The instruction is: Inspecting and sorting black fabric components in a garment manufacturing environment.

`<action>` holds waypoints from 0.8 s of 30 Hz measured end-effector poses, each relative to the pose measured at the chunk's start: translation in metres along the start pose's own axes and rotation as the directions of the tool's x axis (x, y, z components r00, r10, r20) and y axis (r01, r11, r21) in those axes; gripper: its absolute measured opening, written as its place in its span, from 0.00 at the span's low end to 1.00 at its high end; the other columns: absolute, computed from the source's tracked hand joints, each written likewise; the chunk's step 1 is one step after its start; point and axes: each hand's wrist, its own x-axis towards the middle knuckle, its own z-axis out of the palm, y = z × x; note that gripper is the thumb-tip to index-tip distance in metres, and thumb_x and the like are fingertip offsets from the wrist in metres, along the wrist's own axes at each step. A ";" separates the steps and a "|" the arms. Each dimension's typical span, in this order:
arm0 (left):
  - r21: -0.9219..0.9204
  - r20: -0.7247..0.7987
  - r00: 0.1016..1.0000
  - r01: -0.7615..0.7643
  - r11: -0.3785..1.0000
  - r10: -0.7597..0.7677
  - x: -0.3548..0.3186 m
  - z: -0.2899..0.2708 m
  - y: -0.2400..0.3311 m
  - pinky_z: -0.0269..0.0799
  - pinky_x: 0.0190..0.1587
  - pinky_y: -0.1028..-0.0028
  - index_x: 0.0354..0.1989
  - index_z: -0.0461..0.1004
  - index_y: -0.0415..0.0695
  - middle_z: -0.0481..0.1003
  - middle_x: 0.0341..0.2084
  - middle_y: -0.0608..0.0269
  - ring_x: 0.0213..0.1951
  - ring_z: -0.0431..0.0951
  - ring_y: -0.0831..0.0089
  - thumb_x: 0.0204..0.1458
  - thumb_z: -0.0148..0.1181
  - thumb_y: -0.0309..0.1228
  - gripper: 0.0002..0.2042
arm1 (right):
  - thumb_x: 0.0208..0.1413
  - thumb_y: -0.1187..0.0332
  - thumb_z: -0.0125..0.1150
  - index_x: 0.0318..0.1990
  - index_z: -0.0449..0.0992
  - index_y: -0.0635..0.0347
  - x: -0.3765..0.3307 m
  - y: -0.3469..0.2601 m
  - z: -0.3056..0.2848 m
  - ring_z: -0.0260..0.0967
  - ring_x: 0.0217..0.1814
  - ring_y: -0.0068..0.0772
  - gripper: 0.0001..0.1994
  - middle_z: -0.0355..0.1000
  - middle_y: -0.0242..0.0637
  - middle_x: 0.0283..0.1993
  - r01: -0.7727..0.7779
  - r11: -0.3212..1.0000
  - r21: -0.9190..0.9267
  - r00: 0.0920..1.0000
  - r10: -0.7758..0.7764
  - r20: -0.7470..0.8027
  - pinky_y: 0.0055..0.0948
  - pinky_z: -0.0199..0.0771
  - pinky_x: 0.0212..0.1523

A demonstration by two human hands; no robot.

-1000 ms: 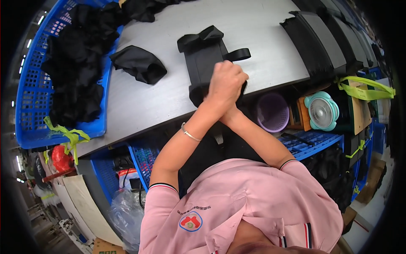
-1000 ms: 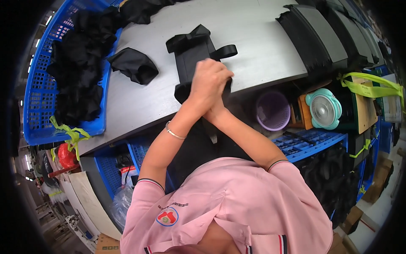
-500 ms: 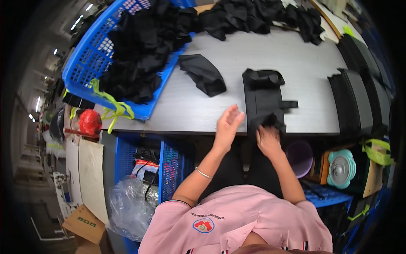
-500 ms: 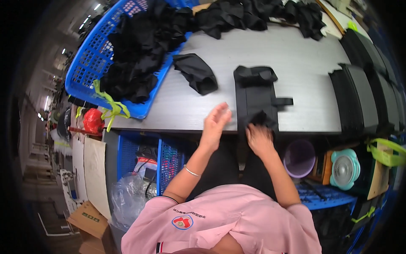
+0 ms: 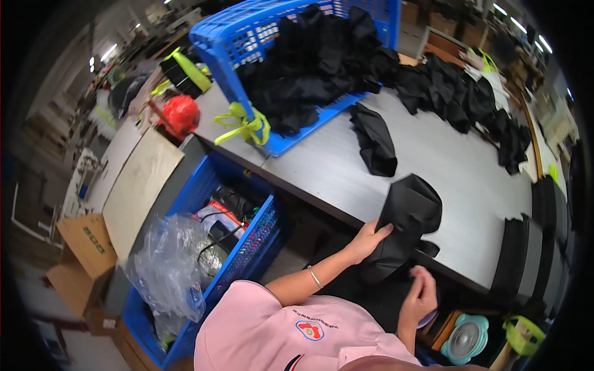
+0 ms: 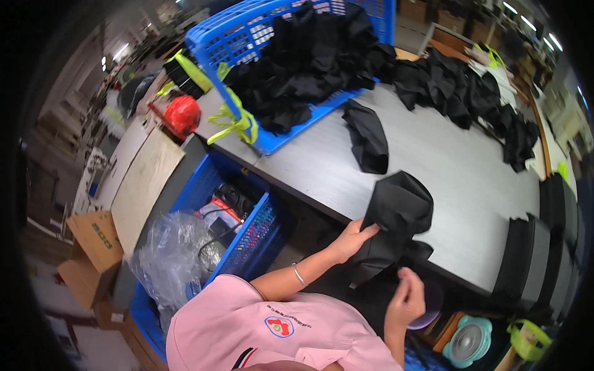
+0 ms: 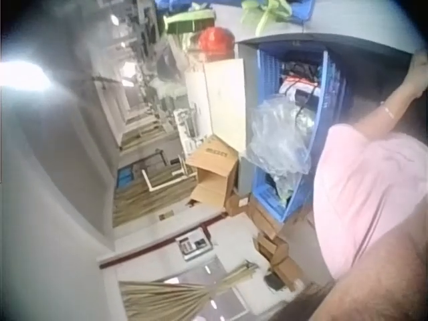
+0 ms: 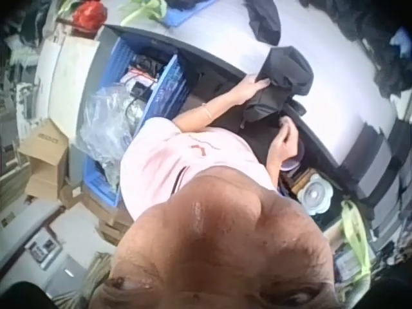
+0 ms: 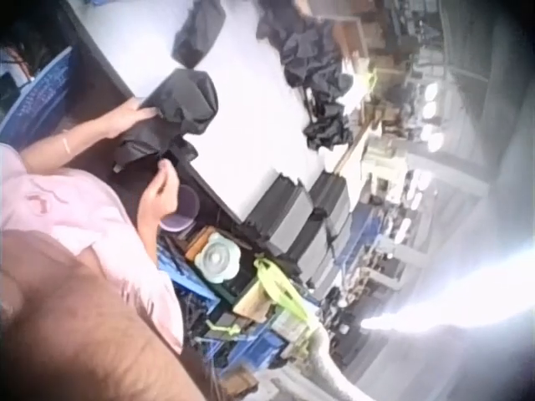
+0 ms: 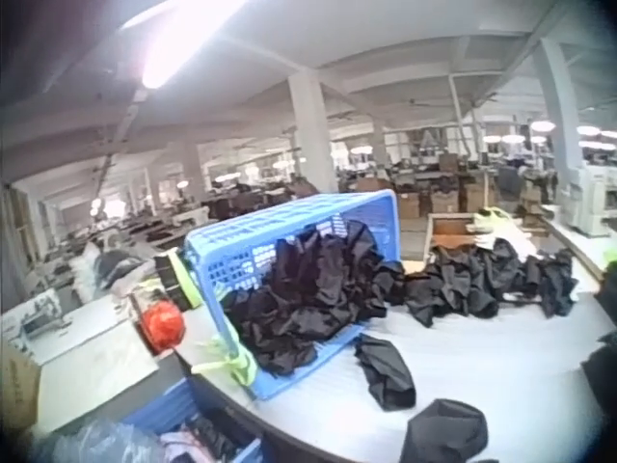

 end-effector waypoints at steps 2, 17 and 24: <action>0.177 0.048 0.997 -0.067 0.982 0.060 -0.006 -0.003 0.000 0.66 0.57 0.73 0.60 0.68 0.37 0.74 0.51 0.64 0.52 0.71 0.77 0.65 0.53 0.35 0.20 | 0.59 0.77 0.59 0.46 0.76 0.69 0.022 0.013 -0.001 0.76 0.43 0.38 0.09 0.77 0.44 0.44 -0.040 0.994 -0.104 0.989 0.025 -0.144 0.31 0.74 0.48; -0.282 0.364 0.928 0.192 0.940 -0.080 -0.041 -0.033 0.018 0.72 0.49 0.78 0.51 0.75 0.36 0.78 0.44 0.68 0.44 0.76 0.81 0.62 0.57 0.39 0.18 | 0.51 0.71 0.69 0.59 0.71 0.64 0.014 0.066 0.005 0.69 0.60 0.35 0.27 0.71 0.37 0.60 -0.626 0.313 0.714 0.777 0.327 0.538 0.35 0.66 0.63; -0.229 -0.028 0.993 0.108 0.967 -0.118 -0.021 -0.047 0.008 0.76 0.41 0.75 0.43 0.78 0.35 0.80 0.35 0.63 0.35 0.78 0.77 0.54 0.59 0.22 0.09 | 0.54 0.75 0.61 0.49 0.76 0.71 0.051 0.033 0.036 0.71 0.48 0.24 0.15 0.76 0.34 0.47 -0.569 0.662 0.488 0.817 0.389 0.426 0.26 0.70 0.52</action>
